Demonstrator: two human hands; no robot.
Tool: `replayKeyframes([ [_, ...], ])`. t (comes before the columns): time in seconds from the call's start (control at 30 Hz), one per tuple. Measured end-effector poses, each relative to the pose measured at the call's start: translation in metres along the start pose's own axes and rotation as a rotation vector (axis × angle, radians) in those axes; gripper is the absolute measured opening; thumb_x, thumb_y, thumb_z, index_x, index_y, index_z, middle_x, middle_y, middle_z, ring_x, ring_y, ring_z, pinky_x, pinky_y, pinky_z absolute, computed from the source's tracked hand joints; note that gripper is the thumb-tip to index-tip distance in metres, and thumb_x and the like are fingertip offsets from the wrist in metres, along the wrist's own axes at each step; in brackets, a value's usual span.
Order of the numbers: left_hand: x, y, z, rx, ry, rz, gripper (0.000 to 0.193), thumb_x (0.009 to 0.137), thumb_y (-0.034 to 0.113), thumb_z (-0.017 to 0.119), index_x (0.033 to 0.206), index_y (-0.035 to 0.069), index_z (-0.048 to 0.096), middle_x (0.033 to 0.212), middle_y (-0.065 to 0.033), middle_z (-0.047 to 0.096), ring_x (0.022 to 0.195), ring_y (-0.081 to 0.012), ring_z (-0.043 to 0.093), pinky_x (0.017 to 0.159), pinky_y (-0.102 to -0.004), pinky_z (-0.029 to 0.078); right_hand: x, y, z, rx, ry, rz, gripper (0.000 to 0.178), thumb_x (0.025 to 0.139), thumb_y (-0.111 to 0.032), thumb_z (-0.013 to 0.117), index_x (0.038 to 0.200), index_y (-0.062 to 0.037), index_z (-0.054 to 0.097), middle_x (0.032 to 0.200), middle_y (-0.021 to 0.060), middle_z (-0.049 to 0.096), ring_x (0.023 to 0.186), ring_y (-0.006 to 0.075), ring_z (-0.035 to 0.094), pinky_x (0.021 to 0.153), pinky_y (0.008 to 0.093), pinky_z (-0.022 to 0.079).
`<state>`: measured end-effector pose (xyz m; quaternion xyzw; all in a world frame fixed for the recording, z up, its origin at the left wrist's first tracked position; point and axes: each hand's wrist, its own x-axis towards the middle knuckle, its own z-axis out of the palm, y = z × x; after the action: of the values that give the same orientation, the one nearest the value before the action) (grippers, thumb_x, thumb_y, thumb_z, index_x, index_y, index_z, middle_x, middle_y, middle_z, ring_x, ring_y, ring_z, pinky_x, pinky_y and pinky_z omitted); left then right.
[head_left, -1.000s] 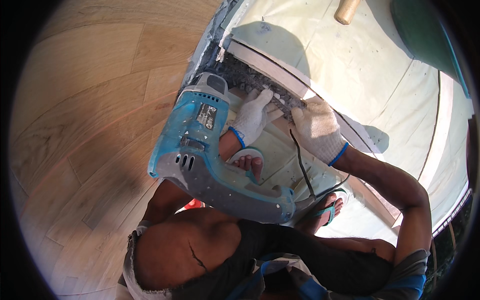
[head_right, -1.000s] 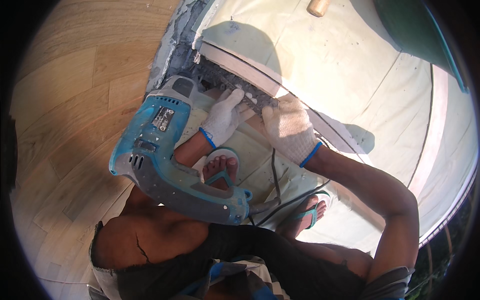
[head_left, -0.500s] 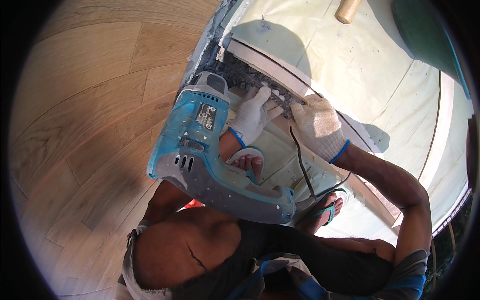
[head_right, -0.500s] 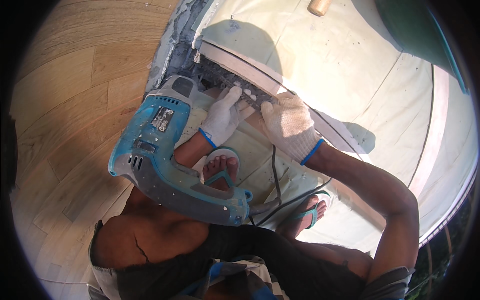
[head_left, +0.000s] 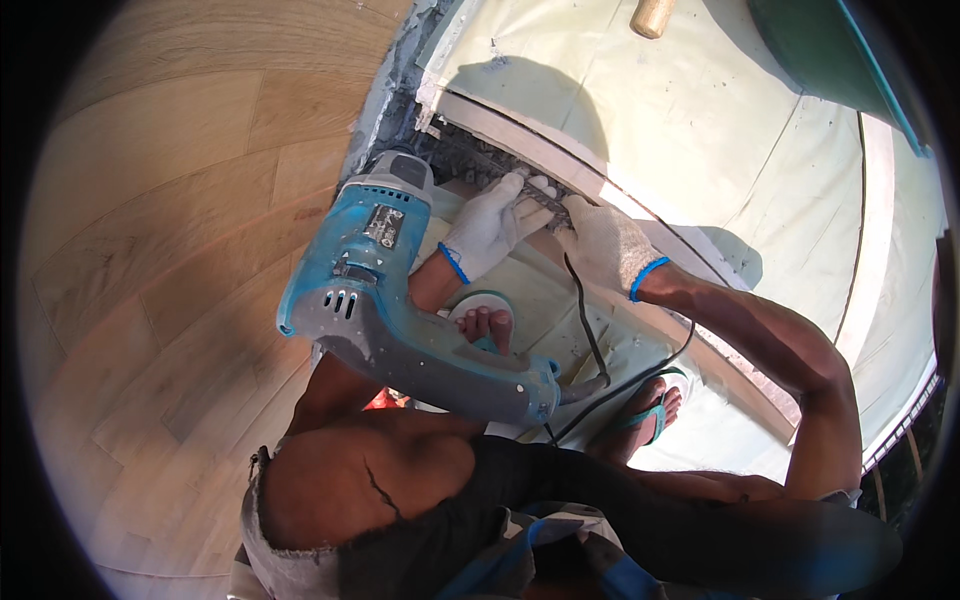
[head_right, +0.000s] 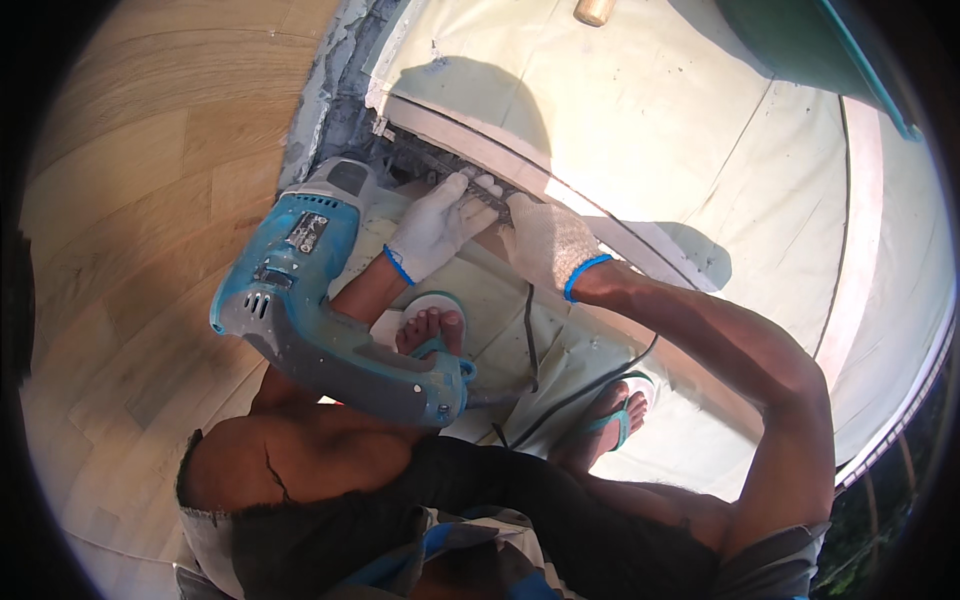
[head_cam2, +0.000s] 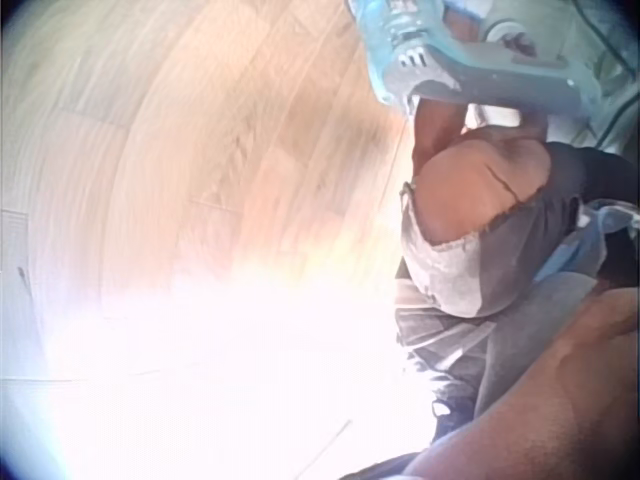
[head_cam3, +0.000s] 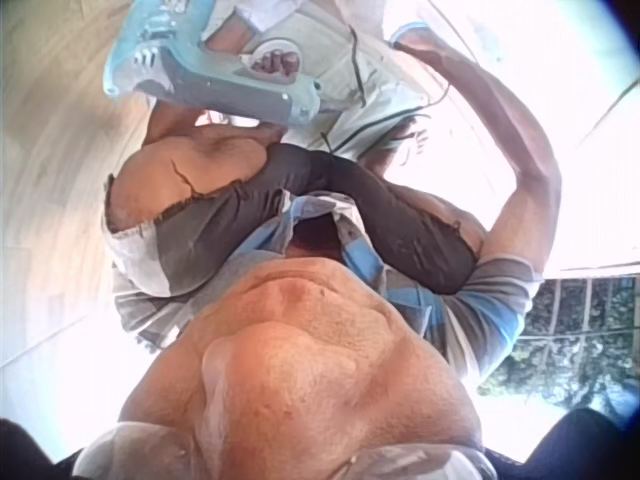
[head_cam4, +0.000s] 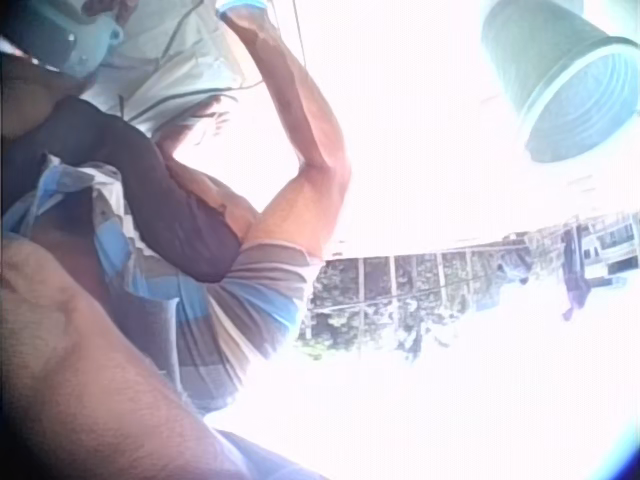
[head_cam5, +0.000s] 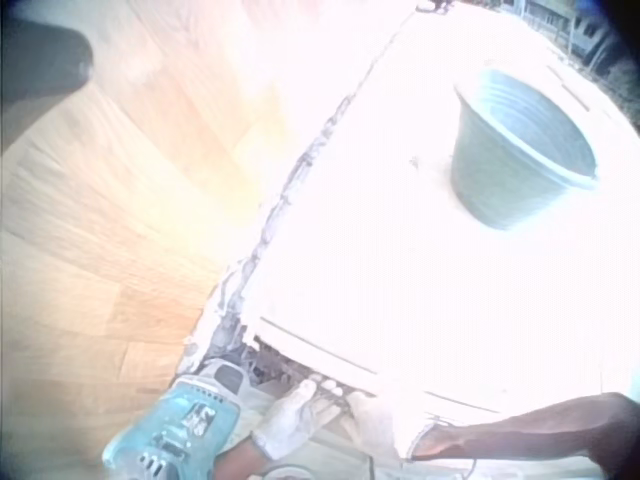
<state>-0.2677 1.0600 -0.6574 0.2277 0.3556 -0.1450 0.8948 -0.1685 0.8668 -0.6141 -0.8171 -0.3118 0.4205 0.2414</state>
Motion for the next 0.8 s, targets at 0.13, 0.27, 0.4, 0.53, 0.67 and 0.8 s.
replayKeyframes([
  [0.13, 0.001, -0.002, 0.0, -0.011, 0.001, 0.033, 0.024, 0.116, 0.029, 0.05, 0.135, 0.015, 0.057, 0.128, -0.0006, 0.065, 0.13, -0.02, 0.061, 0.116, -0.0431, 0.047, -0.005, -0.003, -0.008, -0.121, 0.059, -0.137, 0.028, 0.097, -0.017, 0.064, 0.115, 0.0041, 0.059, 0.086, 0.0272, 0.071, 0.092, 0.0482, 0.072, 0.083, 0.055, 0.057],
  [0.27, 0.008, -0.007, -0.006, -0.026, -0.017, 0.05, 0.024, 0.117, 0.03, 0.05, 0.134, 0.016, 0.058, 0.129, -0.0006, 0.064, 0.129, -0.0192, 0.06, 0.114, -0.0415, 0.046, -0.006, -0.004, -0.011, -0.068, 0.104, -0.119, 0.036, 0.096, -0.015, 0.065, 0.127, 0.0018, 0.059, 0.097, 0.0274, 0.072, 0.098, 0.0479, 0.071, 0.083, 0.0552, 0.056],
  [0.4, 0.02, -0.001, -0.006, 0.024, -0.027, 0.092, 0.024, 0.117, 0.03, 0.049, 0.134, 0.016, 0.058, 0.13, 0.0002, 0.064, 0.131, -0.0189, 0.059, 0.116, -0.0417, 0.046, -0.012, -0.002, -0.022, -0.067, 0.198, -0.222, 0.043, 0.093, -0.021, 0.071, 0.131, -0.0023, 0.064, 0.105, 0.0239, 0.073, 0.102, 0.0449, 0.072, 0.092, 0.0523, 0.058],
  [0.53, 0.009, -0.011, -0.024, 0.012, -0.02, 0.115, 0.026, 0.117, 0.029, 0.049, 0.139, 0.017, 0.057, 0.133, 0.0001, 0.062, 0.134, -0.0192, 0.057, 0.118, -0.0428, 0.045, -0.022, -0.031, -0.077, -0.21, 0.217, -0.13, 0.048, 0.095, -0.037, 0.074, 0.126, -0.0009, 0.068, 0.105, 0.024, 0.075, 0.102, 0.0433, 0.073, 0.091, 0.0515, 0.058],
  [0.67, 0.006, -0.011, -0.006, 0.001, 0.006, 0.102, 0.032, 0.117, 0.03, 0.051, 0.145, 0.016, 0.056, 0.14, -0.0009, 0.061, 0.136, -0.022, 0.057, 0.119, -0.0459, 0.045, 0.008, -0.018, -0.151, -0.102, 0.502, 0.021, 0.054, 0.103, -0.048, 0.063, 0.129, -0.0006, 0.069, 0.101, 0.0233, 0.078, 0.1, 0.041, 0.075, 0.089, 0.0497, 0.059],
  [0.8, 0.022, -0.014, -0.025, -0.05, -0.035, 0.097, 0.035, 0.115, 0.027, 0.055, 0.148, 0.013, 0.055, 0.142, -0.0032, 0.058, 0.135, -0.0228, 0.056, 0.117, -0.0455, 0.05, 0.05, -0.008, -0.196, -0.229, 0.674, 0.088, 0.057, 0.102, -0.046, 0.061, 0.131, 0.0019, 0.07, 0.11, 0.0253, 0.078, 0.107, 0.0419, 0.075, 0.097, 0.0511, 0.057],
])
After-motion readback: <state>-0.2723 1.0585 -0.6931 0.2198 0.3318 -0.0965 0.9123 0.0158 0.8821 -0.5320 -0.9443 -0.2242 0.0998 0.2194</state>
